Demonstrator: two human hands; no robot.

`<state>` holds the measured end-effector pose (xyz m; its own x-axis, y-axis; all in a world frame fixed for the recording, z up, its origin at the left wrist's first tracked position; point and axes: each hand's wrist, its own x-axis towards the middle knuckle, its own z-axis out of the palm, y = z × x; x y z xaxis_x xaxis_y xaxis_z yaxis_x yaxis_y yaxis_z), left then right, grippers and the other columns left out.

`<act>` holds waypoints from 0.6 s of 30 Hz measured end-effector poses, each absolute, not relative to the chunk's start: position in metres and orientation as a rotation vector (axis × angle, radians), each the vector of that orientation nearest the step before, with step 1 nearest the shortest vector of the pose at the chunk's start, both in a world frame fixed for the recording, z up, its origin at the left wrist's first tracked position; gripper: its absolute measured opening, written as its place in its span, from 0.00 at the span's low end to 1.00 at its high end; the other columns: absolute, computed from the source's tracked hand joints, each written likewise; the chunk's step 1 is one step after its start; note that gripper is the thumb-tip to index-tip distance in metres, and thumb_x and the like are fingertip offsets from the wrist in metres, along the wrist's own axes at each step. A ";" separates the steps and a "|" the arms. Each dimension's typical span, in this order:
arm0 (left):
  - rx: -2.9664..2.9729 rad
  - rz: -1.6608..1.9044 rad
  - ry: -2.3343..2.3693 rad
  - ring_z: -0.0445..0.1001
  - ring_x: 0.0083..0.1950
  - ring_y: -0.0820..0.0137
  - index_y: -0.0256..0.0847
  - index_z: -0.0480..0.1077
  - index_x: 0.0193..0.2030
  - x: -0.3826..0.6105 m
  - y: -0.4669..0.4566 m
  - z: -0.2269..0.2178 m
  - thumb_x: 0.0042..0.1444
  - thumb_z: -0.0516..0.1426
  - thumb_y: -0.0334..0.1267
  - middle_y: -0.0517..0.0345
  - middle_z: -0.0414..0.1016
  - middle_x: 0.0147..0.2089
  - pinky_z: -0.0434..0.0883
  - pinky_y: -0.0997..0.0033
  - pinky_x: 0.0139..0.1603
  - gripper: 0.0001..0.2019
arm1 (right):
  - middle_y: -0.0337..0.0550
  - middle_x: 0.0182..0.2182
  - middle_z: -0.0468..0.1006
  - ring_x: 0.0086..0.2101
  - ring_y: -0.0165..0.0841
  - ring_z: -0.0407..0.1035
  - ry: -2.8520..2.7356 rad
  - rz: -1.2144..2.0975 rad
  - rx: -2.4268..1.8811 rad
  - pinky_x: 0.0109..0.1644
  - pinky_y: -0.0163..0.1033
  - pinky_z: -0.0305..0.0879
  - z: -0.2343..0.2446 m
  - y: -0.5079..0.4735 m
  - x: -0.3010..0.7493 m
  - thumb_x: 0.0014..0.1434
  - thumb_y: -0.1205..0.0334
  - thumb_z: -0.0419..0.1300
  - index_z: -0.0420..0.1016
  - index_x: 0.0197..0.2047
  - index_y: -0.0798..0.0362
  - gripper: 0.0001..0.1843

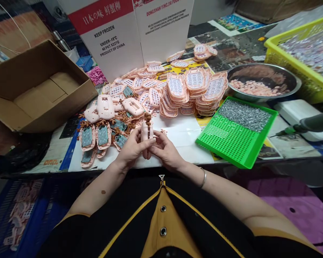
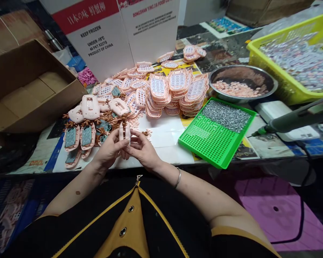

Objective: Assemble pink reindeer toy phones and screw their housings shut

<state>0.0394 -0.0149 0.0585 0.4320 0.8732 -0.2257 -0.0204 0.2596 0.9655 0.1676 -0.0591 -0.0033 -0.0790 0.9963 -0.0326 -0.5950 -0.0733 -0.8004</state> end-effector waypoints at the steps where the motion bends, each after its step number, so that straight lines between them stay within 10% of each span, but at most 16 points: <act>1: 1.158 0.740 0.933 0.75 0.32 0.72 0.38 0.69 0.50 0.039 -0.015 0.057 0.39 0.75 0.48 0.60 0.75 0.36 0.70 0.75 0.30 0.34 | 0.43 0.47 0.81 0.45 0.38 0.79 -0.752 1.525 -0.729 0.48 0.44 0.79 -0.003 -0.059 0.167 0.42 0.47 0.79 0.68 0.56 0.43 0.41; 12: 1.150 0.678 0.783 0.75 0.32 0.73 0.38 0.73 0.52 0.034 -0.016 0.050 0.35 0.76 0.57 0.57 0.78 0.37 0.70 0.75 0.33 0.39 | 0.44 0.50 0.80 0.51 0.38 0.76 -0.876 1.528 -0.705 0.59 0.48 0.73 -0.012 -0.065 0.176 0.45 0.46 0.77 0.70 0.53 0.45 0.36; 18: 0.876 0.682 0.770 0.80 0.35 0.67 0.34 0.81 0.39 0.033 -0.016 0.057 0.33 0.77 0.51 0.51 0.83 0.36 0.76 0.70 0.40 0.29 | 0.43 0.39 0.80 0.40 0.36 0.73 -1.289 1.433 -0.755 0.45 0.42 0.72 0.000 -0.072 0.189 0.54 0.30 0.64 0.76 0.45 0.53 0.33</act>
